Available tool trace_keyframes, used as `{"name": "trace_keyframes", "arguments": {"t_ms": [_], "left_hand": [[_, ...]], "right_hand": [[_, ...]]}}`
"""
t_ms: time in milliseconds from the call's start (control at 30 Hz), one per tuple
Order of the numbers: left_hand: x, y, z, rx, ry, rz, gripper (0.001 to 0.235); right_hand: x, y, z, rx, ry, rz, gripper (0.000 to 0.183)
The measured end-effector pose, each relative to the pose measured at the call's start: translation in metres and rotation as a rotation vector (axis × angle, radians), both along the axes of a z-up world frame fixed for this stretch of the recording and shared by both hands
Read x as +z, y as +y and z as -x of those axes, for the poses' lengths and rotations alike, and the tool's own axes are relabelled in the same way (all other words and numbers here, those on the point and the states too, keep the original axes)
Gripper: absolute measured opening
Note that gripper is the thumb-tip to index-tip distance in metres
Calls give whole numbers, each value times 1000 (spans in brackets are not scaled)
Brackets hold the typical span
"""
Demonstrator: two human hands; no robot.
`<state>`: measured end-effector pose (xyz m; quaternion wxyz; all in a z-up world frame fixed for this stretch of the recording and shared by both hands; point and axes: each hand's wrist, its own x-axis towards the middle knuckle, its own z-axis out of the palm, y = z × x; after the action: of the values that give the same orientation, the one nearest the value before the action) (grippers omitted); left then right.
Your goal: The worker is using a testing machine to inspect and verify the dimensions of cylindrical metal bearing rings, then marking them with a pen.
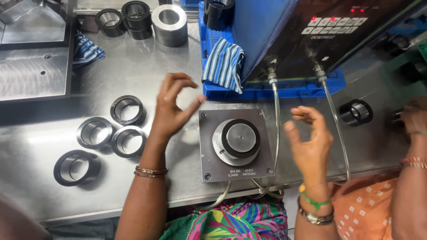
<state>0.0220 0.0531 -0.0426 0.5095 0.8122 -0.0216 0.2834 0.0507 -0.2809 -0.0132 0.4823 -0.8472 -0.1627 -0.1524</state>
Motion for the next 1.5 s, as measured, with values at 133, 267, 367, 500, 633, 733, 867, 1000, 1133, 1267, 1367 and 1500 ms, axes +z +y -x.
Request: {"name": "trace_keyframes", "arguments": {"t_ms": [133, 267, 367, 500, 633, 733, 867, 1000, 1133, 1267, 1367, 1500], "left_hand": [[25, -29, 14, -413, -131, 36, 55], [50, -58, 24, -494, -234, -337, 83], [53, -72, 26, -463, -133, -459, 92], [40, -72, 23, -447, 97, -361, 89], [42, -57, 24, -553, 82, -274, 85], [47, -57, 26, -740, -96, -173, 70], [51, -67, 26, -546, -31, -408, 89], [44, -58, 25, -557, 184, -371, 87], [47, -55, 26, -772, -56, -217, 68], [50, -68, 25, -576, -51, -424, 86], [44, -74, 26, -503, 71, -420, 82], [46, -78, 24, -425, -149, -404, 74]], "right_hand": [[-43, -67, -45, -152, 27, 406, 62], [-90, -144, -91, -473, -2, 780, 85], [-116, -186, -118, -552, 4, 828, 87], [-107, -175, -111, -591, 18, 926, 78], [-111, -142, -75, -640, 18, 903, 61], [-118, -123, -56, -669, -109, 1013, 48], [-106, -91, -43, -552, -198, 911, 45], [-113, -80, -49, -394, -75, 736, 45], [-115, -81, -53, -352, -97, 705, 45], [-113, -80, -52, -345, -122, 695, 43], [-111, -79, -49, -340, -110, 688, 42], [-112, -80, -53, -345, -95, 671, 44]]}}
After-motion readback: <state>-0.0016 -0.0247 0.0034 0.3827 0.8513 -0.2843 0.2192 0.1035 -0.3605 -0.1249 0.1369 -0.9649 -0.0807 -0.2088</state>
